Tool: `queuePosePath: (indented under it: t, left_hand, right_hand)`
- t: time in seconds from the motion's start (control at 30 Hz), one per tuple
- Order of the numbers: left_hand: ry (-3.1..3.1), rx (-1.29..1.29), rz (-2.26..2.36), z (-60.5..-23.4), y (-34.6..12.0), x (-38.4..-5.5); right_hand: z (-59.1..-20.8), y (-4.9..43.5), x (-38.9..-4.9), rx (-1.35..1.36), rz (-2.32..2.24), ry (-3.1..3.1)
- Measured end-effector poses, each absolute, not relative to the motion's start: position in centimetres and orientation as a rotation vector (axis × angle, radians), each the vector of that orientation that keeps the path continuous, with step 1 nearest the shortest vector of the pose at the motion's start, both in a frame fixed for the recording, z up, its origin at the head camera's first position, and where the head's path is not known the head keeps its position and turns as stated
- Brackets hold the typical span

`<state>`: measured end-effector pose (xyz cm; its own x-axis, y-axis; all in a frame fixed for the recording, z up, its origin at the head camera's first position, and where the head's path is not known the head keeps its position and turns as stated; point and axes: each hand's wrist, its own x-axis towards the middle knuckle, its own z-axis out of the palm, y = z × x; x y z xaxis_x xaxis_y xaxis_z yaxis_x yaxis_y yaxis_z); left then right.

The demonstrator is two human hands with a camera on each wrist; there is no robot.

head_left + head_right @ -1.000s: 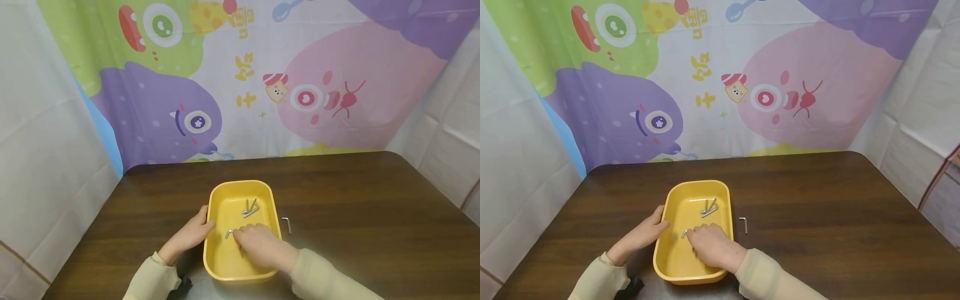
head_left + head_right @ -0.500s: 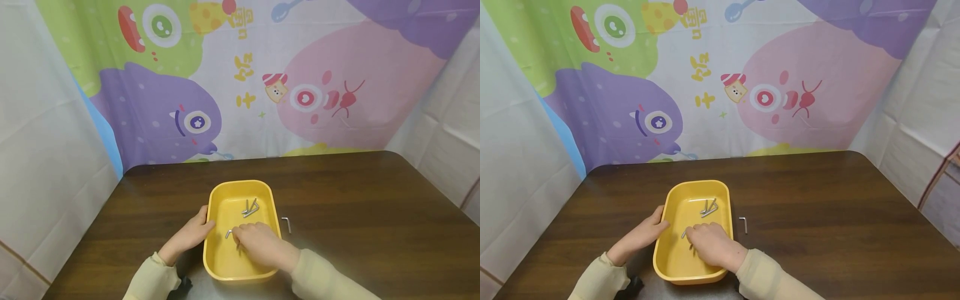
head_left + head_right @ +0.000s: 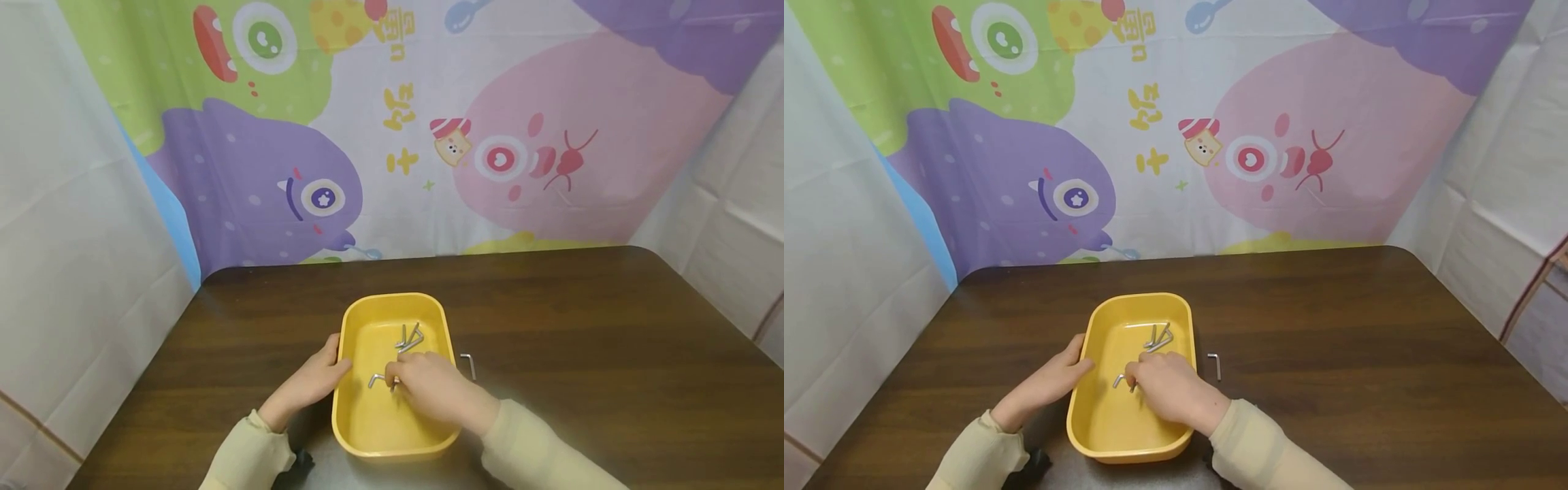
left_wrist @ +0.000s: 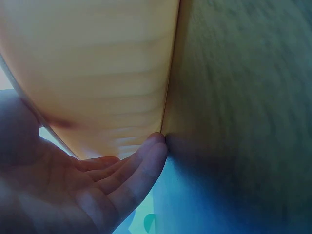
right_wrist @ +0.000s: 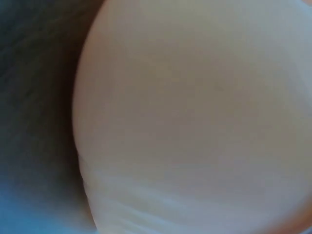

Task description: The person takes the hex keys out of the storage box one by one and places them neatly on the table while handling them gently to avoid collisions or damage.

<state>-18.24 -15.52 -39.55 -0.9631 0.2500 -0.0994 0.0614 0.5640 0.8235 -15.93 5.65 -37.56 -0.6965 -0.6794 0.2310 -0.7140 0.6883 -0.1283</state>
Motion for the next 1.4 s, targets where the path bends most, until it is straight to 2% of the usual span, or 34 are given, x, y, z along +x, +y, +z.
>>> queuePosePath:
  t: [1.03,1.4]
  left_hand:
    - [2.602,0.258,1.353,-39.6,-15.5,-18.2]
    - [2.607,0.256,1.350,-39.6,-15.4,-18.2]
  right_hand:
    - [-35.6,7.6,-16.9,0.979,0.536,-2.721]
    - [-34.3,9.0,-17.7,0.846,0.683,-2.706]
